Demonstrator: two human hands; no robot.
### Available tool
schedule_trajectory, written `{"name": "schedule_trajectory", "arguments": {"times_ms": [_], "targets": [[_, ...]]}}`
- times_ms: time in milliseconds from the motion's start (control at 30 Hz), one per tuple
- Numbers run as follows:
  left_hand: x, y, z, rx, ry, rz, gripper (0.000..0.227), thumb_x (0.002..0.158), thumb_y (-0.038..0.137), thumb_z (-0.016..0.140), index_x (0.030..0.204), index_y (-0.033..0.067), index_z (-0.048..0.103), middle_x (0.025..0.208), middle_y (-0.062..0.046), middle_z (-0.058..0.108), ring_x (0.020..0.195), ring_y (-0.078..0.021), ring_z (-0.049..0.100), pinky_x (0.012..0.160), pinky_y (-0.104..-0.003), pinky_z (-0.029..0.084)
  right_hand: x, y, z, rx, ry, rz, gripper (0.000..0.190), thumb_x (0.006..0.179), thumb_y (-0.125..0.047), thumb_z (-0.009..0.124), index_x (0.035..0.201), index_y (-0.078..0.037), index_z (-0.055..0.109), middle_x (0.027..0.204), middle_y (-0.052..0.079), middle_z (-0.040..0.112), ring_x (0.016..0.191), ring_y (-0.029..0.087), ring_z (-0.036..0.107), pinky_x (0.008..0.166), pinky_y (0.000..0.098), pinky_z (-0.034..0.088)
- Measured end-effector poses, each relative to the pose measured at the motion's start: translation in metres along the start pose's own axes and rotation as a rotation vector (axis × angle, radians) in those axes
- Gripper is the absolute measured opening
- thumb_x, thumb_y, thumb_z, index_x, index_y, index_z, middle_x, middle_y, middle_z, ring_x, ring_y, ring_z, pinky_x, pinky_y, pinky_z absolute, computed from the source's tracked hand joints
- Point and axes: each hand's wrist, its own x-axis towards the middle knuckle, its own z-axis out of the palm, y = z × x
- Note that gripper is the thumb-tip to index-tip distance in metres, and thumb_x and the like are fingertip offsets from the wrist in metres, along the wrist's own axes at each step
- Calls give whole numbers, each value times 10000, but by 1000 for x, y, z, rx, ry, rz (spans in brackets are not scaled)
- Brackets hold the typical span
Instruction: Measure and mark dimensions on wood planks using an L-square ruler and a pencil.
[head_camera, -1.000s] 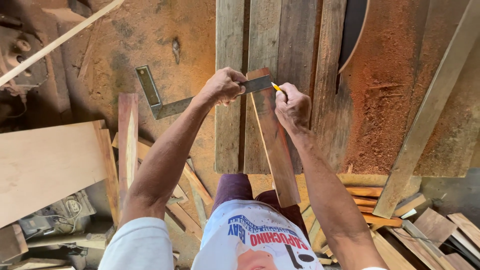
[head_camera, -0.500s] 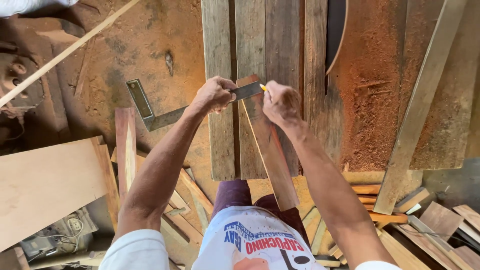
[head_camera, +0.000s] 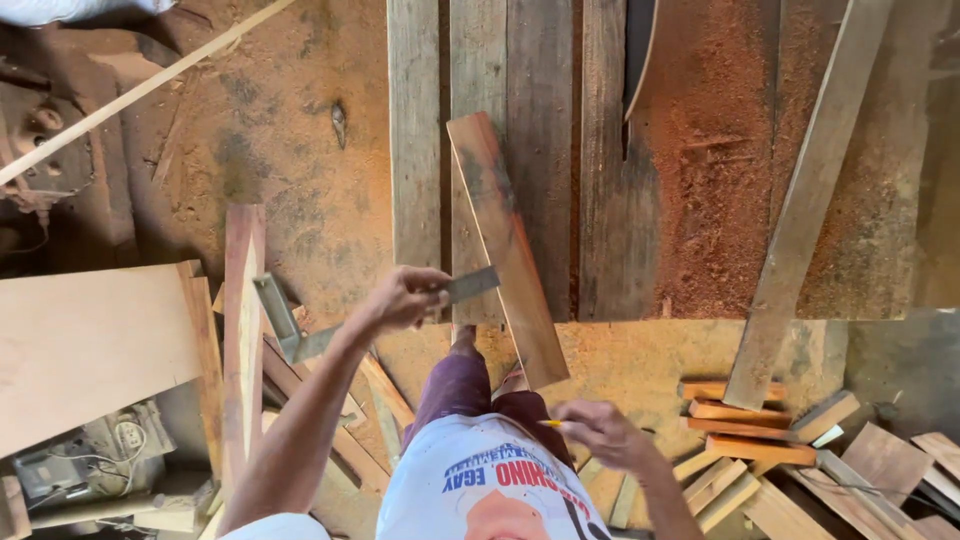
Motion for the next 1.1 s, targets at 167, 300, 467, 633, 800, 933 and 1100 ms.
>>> {"name": "schedule_trajectory", "arguments": {"times_ms": [167,300,467,633,800,933,1100], "targets": [[-20,-13,62,23,-41,70,243,951,160,687,1166,115,790,744,-16,662,570,-79,580,492,-279,512,23,-4,28,51,83,-76,153,988,-102,592,1006,19,684,813,98,685,776,173,658,718,321,547],[-17,-6,78,116,42,114,314,925,136,667,1223,164,762,773,1,723,538,-84,575,463,-284,501,30,-21,24,-24,189,-475,177,1001,-54,569,1124,57,631,1017,144,658,935,212,643,809,339,555],[-12,19,81,112,82,129,356,948,102,653,1284,186,734,783,-64,712,521,-97,552,443,-288,471,-8,8,27,166,102,-161,164,1038,-102,578,1056,10,697,810,32,685,721,104,637,641,266,547],[19,23,78,143,19,30,316,972,144,636,1260,219,743,712,-24,698,492,-74,528,412,-277,465,-40,33,33,161,219,-75,107,996,-96,626,988,-14,693,717,13,655,558,50,559,449,204,458],[7,45,75,163,17,40,267,969,145,656,1204,188,774,618,-8,628,475,-83,538,401,-272,419,-47,34,20,228,307,-36,119,988,-101,630,1024,-14,703,731,20,664,555,49,539,444,203,449],[12,40,75,157,16,47,262,946,149,671,1183,187,777,591,6,607,469,-82,541,394,-275,401,-46,20,7,210,402,-57,136,984,-117,633,1033,-10,702,736,32,693,549,47,569,424,194,476],[11,44,74,187,12,38,259,955,148,666,1187,187,774,594,3,610,469,-81,540,398,-276,412,-20,-2,-12,148,510,-90,134,985,-90,616,1012,2,711,721,60,677,538,69,561,386,196,446]]}}
